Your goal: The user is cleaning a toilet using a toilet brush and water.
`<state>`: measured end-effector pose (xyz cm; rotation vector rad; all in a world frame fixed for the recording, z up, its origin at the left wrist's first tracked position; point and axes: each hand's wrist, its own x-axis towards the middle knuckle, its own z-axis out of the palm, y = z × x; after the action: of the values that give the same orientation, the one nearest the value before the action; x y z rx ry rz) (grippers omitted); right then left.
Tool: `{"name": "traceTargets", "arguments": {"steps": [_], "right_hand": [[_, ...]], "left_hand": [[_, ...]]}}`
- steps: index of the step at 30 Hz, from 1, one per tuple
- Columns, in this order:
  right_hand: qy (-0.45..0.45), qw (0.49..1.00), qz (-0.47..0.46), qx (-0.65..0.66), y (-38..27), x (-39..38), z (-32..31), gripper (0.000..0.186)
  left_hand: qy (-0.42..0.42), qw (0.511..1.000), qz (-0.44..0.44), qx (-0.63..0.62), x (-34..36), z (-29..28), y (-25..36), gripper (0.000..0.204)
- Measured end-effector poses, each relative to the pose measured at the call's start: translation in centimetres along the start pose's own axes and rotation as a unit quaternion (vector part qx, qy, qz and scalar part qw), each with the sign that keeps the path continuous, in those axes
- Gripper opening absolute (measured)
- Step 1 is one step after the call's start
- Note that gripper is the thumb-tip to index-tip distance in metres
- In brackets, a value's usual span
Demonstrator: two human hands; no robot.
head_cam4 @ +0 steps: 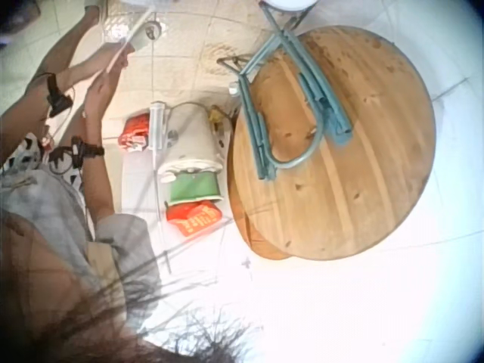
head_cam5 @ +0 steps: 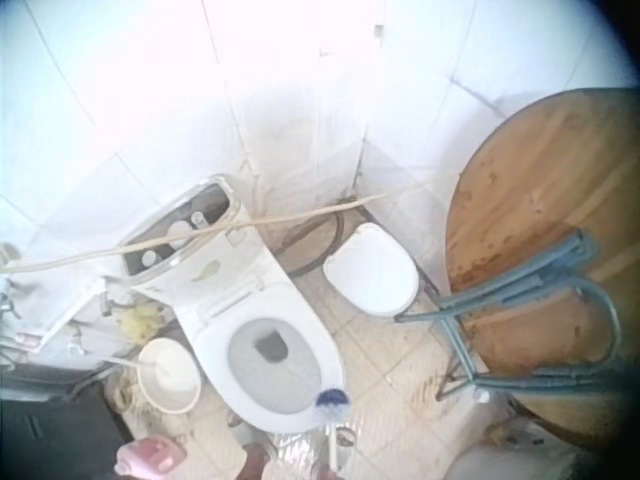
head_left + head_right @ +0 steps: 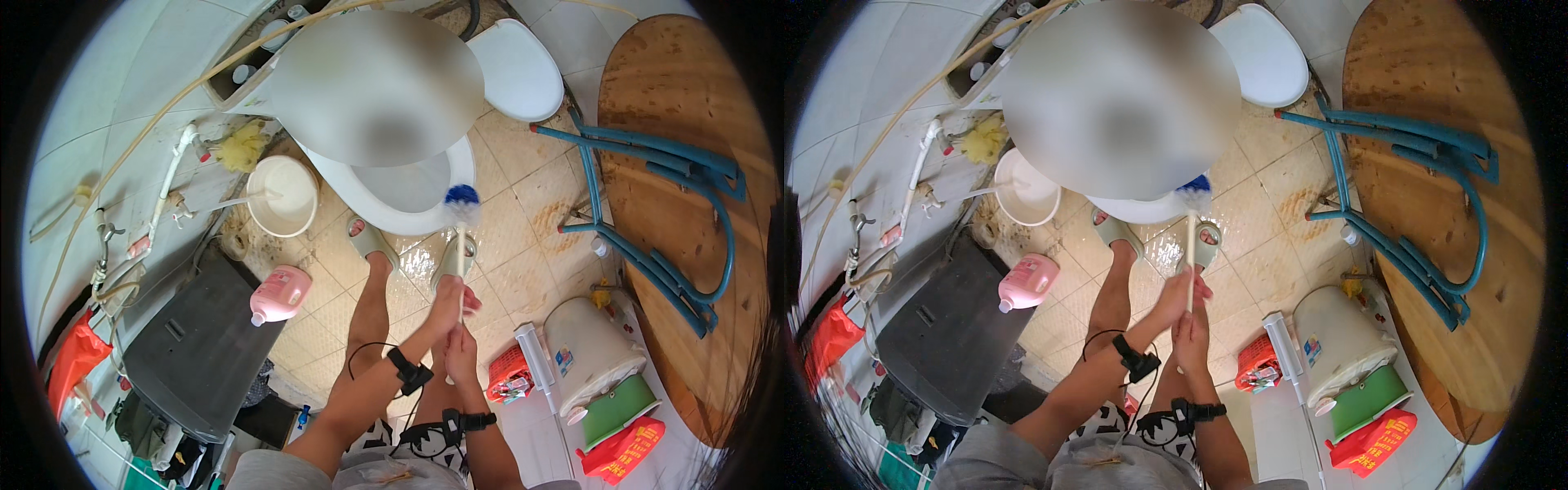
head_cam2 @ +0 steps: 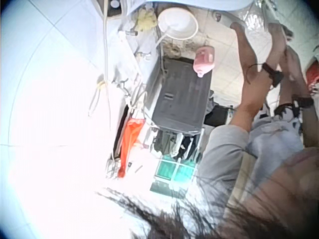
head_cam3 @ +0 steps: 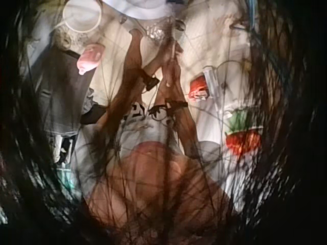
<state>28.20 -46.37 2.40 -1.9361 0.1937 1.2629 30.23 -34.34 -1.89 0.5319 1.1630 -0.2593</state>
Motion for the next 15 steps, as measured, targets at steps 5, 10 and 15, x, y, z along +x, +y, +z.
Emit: {"name": "traceTargets", "arguments": {"steps": [5,10,15], "right_hand": [[0.001,0.996,-0.006,-0.085,1.6,0.9,0.7,0.038],[0.081,0.986,-0.106,-0.098,-2.5,8.6,2.3,0.036],[0.064,0.971,-0.176,-0.150,-14.2,17.1,5.1,0.040]], "left_hand": [[0.068,0.994,-0.036,-0.074,0.8,-0.5,-2.4,0.040],[0.084,0.993,0.084,0.027,5.6,1.2,5.8,0.044],[0.058,0.990,0.105,-0.078,10.5,-0.8,17.1,0.046]]}}
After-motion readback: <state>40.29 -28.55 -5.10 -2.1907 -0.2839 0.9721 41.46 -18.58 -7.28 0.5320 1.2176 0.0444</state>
